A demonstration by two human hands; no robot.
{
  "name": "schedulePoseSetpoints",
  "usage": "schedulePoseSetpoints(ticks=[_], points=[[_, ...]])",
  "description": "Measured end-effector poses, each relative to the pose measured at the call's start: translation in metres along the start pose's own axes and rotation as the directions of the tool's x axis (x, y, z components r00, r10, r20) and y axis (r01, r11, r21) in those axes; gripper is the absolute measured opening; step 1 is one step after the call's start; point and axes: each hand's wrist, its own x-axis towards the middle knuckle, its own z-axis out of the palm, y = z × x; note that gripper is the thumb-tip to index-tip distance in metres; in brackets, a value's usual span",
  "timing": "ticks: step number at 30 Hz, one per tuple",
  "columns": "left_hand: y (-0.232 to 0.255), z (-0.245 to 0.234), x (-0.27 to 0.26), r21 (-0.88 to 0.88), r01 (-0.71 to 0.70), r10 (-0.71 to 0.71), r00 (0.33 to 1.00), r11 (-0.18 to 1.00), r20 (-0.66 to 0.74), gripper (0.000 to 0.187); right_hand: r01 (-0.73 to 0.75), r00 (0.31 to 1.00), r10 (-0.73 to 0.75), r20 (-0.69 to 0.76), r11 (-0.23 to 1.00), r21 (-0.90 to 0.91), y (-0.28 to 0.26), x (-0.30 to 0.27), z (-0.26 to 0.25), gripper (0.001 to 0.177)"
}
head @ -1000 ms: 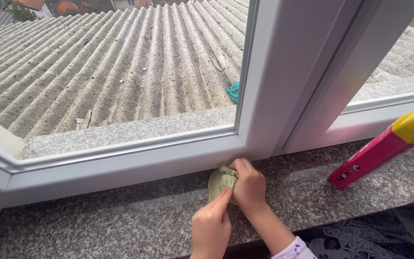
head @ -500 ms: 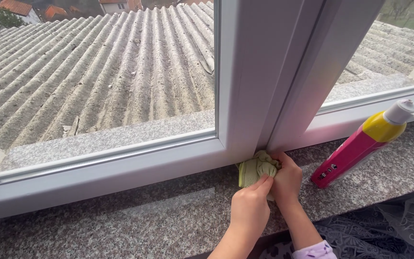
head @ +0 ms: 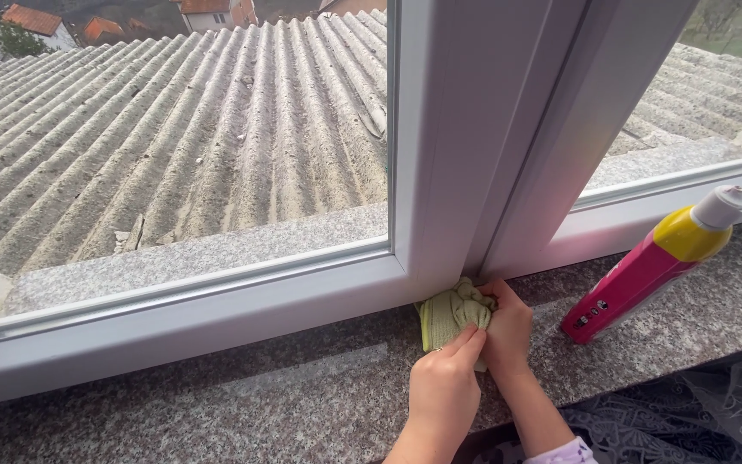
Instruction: Cleaning a window frame and sill using a cloth and spray bottle, then moving to a dresser to pick up a sewing needle.
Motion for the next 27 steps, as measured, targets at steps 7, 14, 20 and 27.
schedulePoseSetpoints(ticks=[7,14,20,27], points=[[0.0,-0.007,0.003,-0.011,-0.02,0.02,1.0,1.0,0.003,0.05,-0.023,1.0,0.023,-0.021,1.0,0.017,-0.001,-0.001,0.002,0.013],[0.0,-0.015,0.005,-0.011,-0.015,0.015,1.0,1.0,-0.01,0.051,-0.033,0.999,0.033,-0.018,0.999,-0.038,-0.016,-0.005,-0.002,0.02],[-0.001,-0.012,0.0,0.012,-0.03,0.03,0.999,0.999,0.039,0.054,0.137,0.984,-0.156,-0.08,0.969,-0.207,0.009,0.0,0.006,0.019],[-0.008,-0.009,-0.003,0.031,-0.022,0.021,0.999,0.999,0.038,0.052,0.483,0.784,-0.603,-0.148,0.742,-0.465,0.021,0.001,0.01,0.02]])
